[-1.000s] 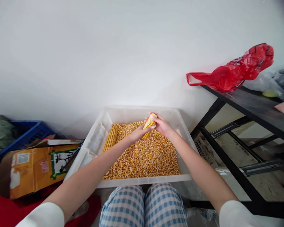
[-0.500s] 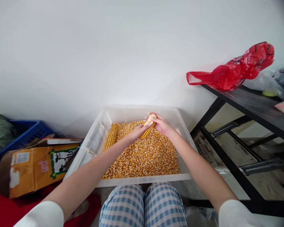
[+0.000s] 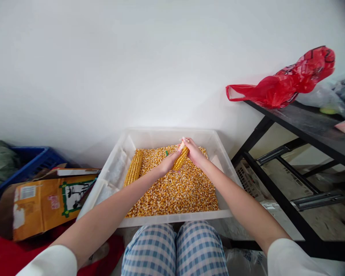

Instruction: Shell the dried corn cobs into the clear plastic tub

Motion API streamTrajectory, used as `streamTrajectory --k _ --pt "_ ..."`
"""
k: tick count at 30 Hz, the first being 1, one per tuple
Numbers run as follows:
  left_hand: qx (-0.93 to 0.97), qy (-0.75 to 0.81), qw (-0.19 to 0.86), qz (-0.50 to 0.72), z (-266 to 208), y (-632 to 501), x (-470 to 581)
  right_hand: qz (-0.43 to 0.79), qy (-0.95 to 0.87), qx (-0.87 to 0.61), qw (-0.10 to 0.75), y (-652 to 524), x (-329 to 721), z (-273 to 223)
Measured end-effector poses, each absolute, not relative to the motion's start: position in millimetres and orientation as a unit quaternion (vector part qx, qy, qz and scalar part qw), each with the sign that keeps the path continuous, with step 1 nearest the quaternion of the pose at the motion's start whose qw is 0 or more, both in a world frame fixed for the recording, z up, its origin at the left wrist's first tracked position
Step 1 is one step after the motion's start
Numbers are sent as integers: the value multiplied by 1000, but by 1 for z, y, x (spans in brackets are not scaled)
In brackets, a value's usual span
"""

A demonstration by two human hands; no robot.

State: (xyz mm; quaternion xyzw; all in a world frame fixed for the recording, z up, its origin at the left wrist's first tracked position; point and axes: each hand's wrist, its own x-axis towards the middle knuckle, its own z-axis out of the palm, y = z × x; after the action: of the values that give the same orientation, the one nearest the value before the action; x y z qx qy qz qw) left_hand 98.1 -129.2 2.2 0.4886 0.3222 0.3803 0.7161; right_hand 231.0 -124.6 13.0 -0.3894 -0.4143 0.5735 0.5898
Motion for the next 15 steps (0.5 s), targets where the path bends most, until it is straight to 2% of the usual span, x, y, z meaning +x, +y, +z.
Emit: streamTrajectory --k 3,7,10,15 --pt "500 350 724 320 0 -128 98 572 -404 -391 597 -125 227 10" --pt "472 351 737 332 3 -120 93 565 -380 -372 631 -121 229 9" --pt "464 390 698 381 8 -111 88 539 -384 -391 640 -119 235 9" --pt "425 502 564 500 13 -95 76 449 -528 -499 520 -126 241 10"
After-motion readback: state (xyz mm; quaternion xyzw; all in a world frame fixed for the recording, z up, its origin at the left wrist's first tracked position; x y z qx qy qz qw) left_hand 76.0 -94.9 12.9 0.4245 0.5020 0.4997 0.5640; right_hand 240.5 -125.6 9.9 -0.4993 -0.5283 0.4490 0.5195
